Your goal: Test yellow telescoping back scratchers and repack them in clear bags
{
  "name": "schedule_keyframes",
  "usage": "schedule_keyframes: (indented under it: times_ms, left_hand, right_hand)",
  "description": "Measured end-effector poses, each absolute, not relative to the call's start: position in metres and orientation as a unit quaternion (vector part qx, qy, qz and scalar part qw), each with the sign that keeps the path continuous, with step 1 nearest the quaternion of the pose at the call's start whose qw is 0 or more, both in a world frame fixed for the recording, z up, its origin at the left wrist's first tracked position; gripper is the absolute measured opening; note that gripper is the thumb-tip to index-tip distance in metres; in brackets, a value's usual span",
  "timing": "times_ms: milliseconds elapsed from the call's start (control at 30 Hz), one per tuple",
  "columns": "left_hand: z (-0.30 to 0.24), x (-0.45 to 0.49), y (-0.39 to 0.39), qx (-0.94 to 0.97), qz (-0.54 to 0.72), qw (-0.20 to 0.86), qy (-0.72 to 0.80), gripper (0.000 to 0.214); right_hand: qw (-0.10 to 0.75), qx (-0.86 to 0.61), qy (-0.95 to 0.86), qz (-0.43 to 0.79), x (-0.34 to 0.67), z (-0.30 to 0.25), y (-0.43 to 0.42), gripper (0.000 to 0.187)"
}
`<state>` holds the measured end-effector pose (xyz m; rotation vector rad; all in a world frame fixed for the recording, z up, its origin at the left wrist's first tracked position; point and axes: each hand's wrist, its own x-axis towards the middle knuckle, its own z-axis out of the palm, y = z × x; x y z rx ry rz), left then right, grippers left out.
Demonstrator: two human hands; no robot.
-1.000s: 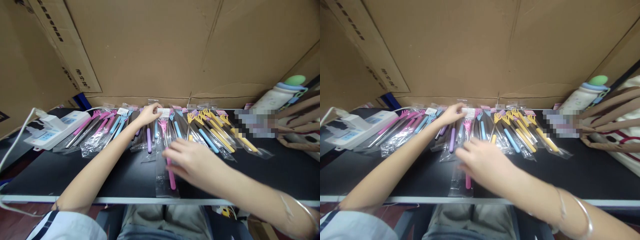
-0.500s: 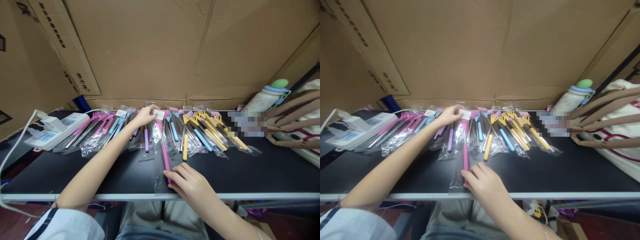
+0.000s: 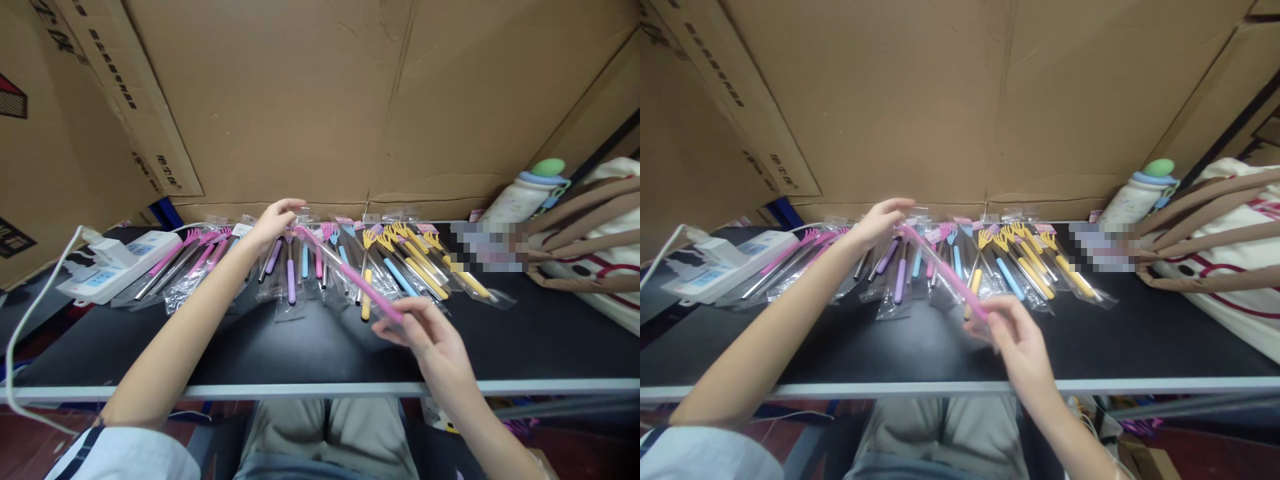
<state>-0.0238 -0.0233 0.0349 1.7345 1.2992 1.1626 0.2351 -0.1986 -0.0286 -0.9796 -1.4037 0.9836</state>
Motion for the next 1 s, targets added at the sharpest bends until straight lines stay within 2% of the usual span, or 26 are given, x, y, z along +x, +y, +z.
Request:
schedule_keyframes:
  times_ms: [133, 267, 367, 467, 667, 800, 933, 1000]
  left_hand:
    - [0.043, -0.03, -0.043, 0.678, 0.422, 0.374, 0.472, 0.039]
    - [0.044, -0.04, -0.068, 0.723, 0.36, 0.36, 0.466, 0.03]
    - [0.043, -0.048, -0.092, 0.76, 0.275, 0.372, 0.457, 0.025]
    - [0.044, -0.051, -0.12, 0.795, 0.17, 0.379, 0.442, 0.033]
    - [0.036, -0.045, -0.163, 0.861, 0.073, 0.231, 0.448, 0.032]
    - [0.027, -0.047, -0.168, 0.854, 0.088, 0.209, 0.468, 0.027]
    - [0.023, -0.054, -0.166, 0.846, 0.096, 0.198, 0.485, 0.028]
    - [0.023, -0.056, -0.166, 0.844, 0.087, 0.19, 0.493, 0.029]
  right_hand:
    - [0.582, -0.407, -0.478, 0.517, 0.255, -0.018, -0.18, 0.016]
    - [0.598, -0.392, -0.37, 0.593, 0.273, -0.015, -0.162, 0.012]
    - [0.576, -0.383, -0.341, 0.637, 0.282, -0.015, -0.155, 0.01]
    - [0.538, -0.367, -0.354, 0.671, 0.287, -0.015, -0.154, 0.007]
    - [0.479, -0.352, -0.358, 0.72, 0.282, -0.017, -0.159, 0.006]
    - [0.461, -0.341, -0.361, 0.735, 0.274, -0.013, -0.159, 0.013]
    - [0.458, -0.315, -0.354, 0.752, 0.267, -0.005, -0.16, 0.034]
    - [0.462, -0.316, -0.36, 0.747, 0.263, -0.002, -0.161, 0.037]
